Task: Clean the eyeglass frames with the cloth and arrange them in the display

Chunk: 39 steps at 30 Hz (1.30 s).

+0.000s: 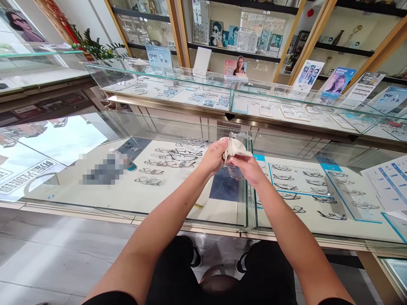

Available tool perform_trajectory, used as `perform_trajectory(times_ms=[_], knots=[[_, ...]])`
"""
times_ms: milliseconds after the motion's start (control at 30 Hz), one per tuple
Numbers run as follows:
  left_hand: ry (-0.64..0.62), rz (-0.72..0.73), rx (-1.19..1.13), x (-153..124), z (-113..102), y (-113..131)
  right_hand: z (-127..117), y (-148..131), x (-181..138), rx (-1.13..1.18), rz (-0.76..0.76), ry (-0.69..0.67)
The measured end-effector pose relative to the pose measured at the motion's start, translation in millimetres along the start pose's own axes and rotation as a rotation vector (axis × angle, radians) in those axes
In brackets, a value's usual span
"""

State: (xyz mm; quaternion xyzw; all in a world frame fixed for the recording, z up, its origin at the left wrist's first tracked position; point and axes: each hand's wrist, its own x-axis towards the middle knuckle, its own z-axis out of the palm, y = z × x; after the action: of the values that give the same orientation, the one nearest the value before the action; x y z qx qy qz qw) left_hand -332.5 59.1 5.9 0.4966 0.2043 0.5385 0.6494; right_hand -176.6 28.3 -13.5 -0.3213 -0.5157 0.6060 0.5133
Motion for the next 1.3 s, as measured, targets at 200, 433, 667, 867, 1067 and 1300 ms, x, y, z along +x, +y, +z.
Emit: perform_trajectory(times_ms=[200, 433, 667, 867, 1067, 1300], knots=[[-0.075, -0.029, -0.050, -2, -1, 7, -7, -11, 1, 0.013, -0.021, 0.036], [0.123, 0.083, 0.043, -4, 6, -3, 8, 7, 0, 0.012, -0.037, 0.039], [0.000, -0.012, -0.015, -1, -2, 3, -3, 1, 2, -0.004, -0.037, 0.051], [0.065, 0.053, -0.012, -4, 7, -3, -2, 6, 3, 0.011, -0.069, 0.068], [0.184, 0.100, 0.010, -4, 8, -2, 12, 6, -2, -0.058, -0.057, 0.079], [-0.007, 0.011, -0.023, -6, 8, 9, -1, -4, 1, 0.005, -0.065, 0.089]])
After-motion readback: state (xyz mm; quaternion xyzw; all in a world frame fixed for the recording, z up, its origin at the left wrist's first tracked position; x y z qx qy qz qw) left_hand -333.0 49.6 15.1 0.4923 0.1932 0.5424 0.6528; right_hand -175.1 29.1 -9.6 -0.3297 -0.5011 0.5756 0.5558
